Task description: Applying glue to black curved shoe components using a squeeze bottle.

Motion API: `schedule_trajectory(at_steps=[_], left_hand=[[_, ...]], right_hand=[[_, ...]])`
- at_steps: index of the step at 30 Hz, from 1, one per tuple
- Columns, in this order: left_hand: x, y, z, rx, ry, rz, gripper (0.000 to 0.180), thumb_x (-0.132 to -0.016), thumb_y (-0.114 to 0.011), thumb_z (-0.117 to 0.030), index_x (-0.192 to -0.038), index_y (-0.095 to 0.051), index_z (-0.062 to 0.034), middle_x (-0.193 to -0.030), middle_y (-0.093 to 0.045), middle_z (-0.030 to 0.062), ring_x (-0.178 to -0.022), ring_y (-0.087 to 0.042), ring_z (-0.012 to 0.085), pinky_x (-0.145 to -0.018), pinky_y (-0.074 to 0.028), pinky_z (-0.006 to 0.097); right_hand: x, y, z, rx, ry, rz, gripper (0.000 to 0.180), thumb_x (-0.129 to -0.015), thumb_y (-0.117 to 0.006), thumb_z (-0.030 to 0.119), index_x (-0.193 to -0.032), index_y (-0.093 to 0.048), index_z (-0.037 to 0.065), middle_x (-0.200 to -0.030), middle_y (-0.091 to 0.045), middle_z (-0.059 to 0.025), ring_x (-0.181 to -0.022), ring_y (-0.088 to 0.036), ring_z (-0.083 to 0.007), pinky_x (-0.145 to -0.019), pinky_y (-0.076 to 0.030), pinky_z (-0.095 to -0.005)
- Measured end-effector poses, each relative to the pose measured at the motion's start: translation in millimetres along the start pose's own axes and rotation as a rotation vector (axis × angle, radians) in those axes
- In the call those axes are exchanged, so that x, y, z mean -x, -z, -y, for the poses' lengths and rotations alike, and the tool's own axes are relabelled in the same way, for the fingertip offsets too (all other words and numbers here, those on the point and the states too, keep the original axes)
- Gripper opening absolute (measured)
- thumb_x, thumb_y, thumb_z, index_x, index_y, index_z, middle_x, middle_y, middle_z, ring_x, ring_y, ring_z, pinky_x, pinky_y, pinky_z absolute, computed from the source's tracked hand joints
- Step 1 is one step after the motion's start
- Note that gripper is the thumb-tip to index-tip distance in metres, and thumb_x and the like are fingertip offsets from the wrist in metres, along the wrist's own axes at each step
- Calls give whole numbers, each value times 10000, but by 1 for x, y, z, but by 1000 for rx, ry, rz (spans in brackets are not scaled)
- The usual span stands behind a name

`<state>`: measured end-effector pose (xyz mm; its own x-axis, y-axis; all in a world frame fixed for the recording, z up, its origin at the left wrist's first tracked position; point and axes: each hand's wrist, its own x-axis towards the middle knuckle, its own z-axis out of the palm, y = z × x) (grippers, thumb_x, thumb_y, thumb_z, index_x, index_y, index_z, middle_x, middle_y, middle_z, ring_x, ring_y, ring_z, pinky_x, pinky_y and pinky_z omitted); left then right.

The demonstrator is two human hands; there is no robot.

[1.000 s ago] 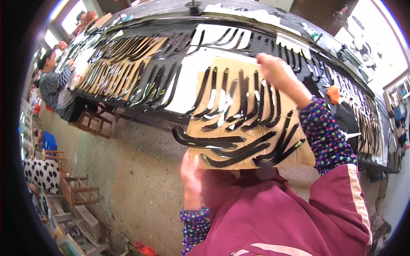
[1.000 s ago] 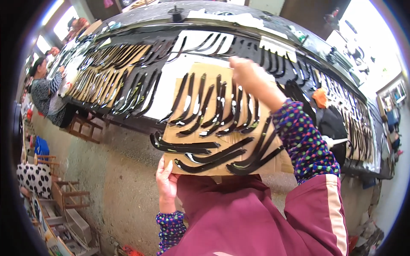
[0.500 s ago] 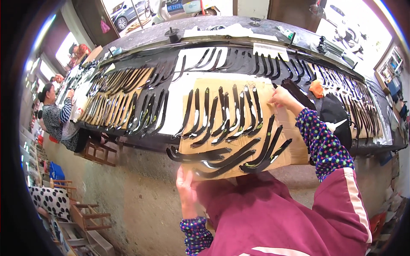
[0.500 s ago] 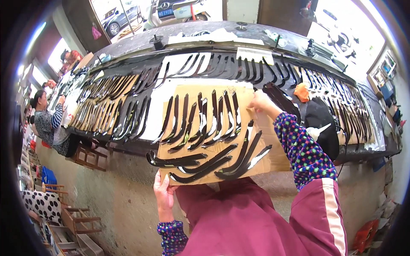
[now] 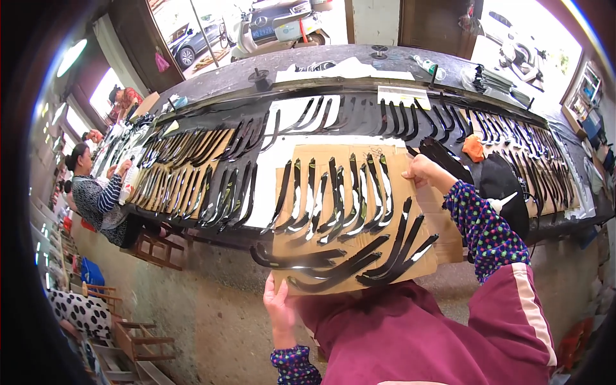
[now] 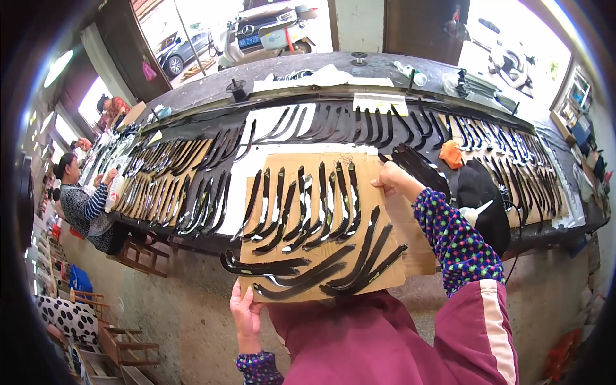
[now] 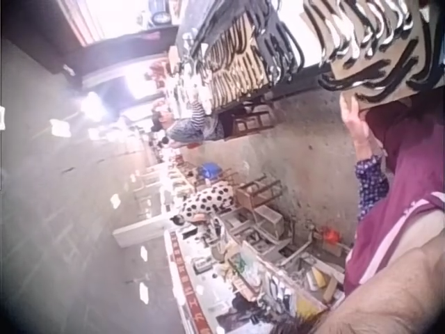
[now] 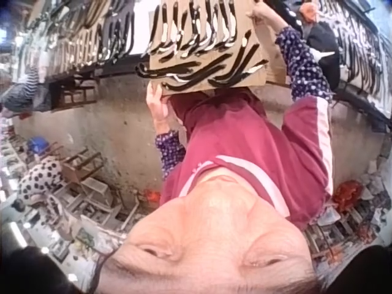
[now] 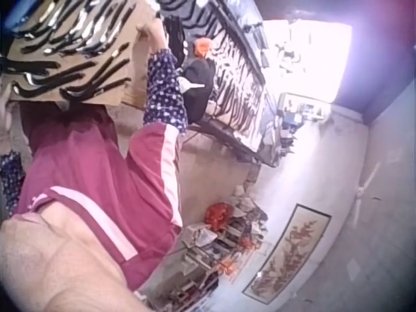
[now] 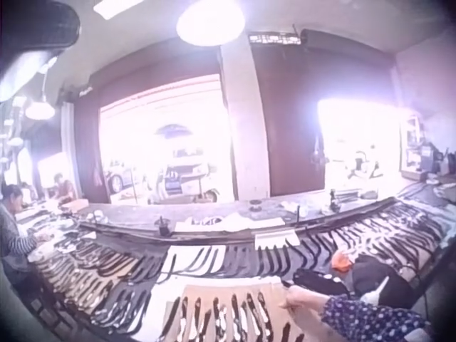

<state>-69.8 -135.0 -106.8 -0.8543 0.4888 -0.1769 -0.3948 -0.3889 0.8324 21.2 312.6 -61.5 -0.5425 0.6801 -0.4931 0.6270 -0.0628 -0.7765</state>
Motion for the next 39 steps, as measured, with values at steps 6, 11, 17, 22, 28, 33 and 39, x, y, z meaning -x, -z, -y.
schedule_trajectory(at_steps=[6,11,17,22,28,33,39], left_hand=[[11,-20,-26,-23,30,10,381,-852,-472,-8,-1226,-399,-13,-1089,-540,89,-936,-560,176,-786,-495,302],[2,-30,-48,-33,9,-17,374,-860,-477,-28,-1226,-398,-21,-1074,-549,84,-895,-580,168,-711,-532,309],[-36,-50,-92,-63,-7,74,356,-874,-445,-64,-1218,-377,-3,-1063,-553,126,-855,-616,210,-659,-567,326],[-98,-64,-134,-91,-1,116,364,-876,-451,-63,-1226,-368,-5,-1063,-551,123,-853,-610,198,-650,-565,322],[-195,-76,-201,-163,-35,80,387,-882,-440,-60,-1253,-346,-3,-1095,-541,135,-896,-601,217,-692,-561,331],[-281,-72,-261,-165,-4,131,356,-892,-421,-68,-1238,-355,-15,-1098,-544,124,-924,-593,220,-734,-544,350],[-384,-45,-320,-179,53,120,350,-898,-435,-106,-1237,-374,-46,-1126,-539,91,-971,-572,201,-794,-511,351]], right_hand=[[12,4,1,-214,75,39,228,-768,-633,70,-607,-475,38,-616,-529,-63,-546,-587,-232,-507,-520,-391],[11,20,27,-153,121,51,167,-771,-636,87,-682,-502,39,-620,-534,-45,-551,-566,-182,-519,-500,-367],[0,31,75,-260,142,87,90,-765,-607,8,-737,-548,-54,-699,-568,-125,-642,-612,-281,-568,-523,-449],[-21,30,134,-295,147,106,88,-776,-602,32,-781,-559,-44,-735,-604,-147,-676,-625,-285,-631,-513,-495],[-93,5,231,-263,174,210,72,-799,-594,77,-777,-573,11,-768,-619,-113,-689,-635,-228,-646,-526,-411],[-141,-18,314,-308,217,228,85,-798,-607,102,-804,-570,25,-769,-616,-87,-695,-626,-212,-664,-515,-387],[-187,-67,404,-410,146,206,120,-793,-614,88,-852,-554,2,-799,-610,-98,-706,-619,-207,-657,-519,-368]])
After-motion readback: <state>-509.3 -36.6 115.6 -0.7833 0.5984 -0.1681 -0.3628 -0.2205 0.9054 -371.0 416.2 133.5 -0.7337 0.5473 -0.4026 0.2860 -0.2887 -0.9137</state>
